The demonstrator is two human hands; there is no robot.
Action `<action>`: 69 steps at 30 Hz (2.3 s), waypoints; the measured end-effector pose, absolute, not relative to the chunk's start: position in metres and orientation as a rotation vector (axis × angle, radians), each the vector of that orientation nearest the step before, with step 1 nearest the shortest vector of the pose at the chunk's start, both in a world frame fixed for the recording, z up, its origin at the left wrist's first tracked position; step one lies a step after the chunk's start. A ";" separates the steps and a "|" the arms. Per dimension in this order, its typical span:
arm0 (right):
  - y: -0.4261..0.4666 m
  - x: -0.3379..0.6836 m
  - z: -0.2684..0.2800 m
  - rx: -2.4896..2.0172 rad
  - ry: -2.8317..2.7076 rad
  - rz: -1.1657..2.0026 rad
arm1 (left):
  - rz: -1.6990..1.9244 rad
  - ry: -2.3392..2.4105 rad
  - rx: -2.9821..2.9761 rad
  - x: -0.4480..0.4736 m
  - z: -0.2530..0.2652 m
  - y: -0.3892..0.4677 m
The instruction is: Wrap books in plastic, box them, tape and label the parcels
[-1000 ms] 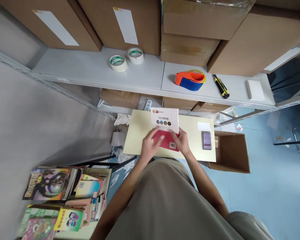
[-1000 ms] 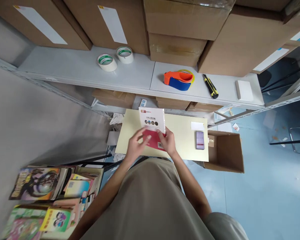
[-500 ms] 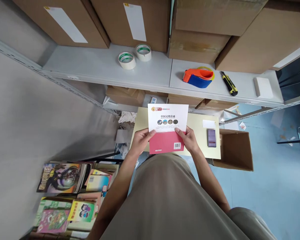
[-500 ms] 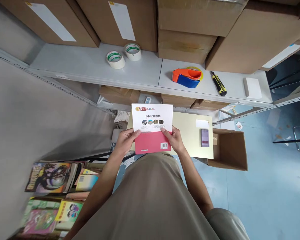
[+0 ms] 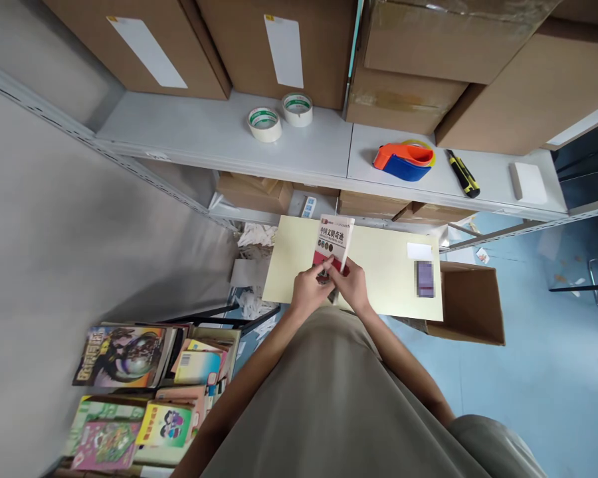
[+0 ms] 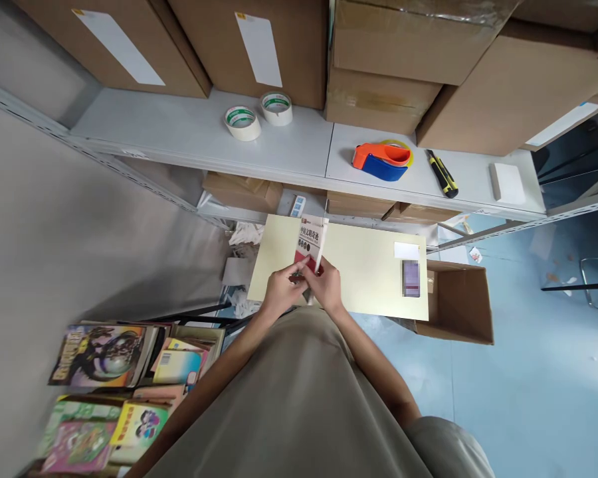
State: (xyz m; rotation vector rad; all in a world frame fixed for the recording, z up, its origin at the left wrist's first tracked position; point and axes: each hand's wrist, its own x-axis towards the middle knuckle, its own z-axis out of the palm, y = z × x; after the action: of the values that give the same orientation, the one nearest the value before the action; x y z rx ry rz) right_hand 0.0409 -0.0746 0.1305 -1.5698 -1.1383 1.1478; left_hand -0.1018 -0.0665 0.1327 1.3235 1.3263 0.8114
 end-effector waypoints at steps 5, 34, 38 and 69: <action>-0.065 0.070 0.134 -1.468 -1.102 1.192 | 0.907 1.253 1.287 -0.130 0.131 -0.052; -0.061 0.132 0.169 -1.200 -1.335 1.205 | 1.168 1.132 1.483 -0.174 0.174 -0.042; -0.064 0.133 0.171 -1.200 -1.365 1.208 | 1.146 1.164 1.389 -0.175 0.172 -0.044; -0.068 0.119 0.164 -1.384 -1.141 1.291 | 1.013 1.358 1.095 -0.159 0.153 -0.045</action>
State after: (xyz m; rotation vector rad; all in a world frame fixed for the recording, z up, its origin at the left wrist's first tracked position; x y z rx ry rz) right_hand 0.1194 -0.0678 0.1641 -1.3841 -1.1410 1.2911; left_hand -0.1592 -0.0453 0.1532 1.0954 1.3579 1.0130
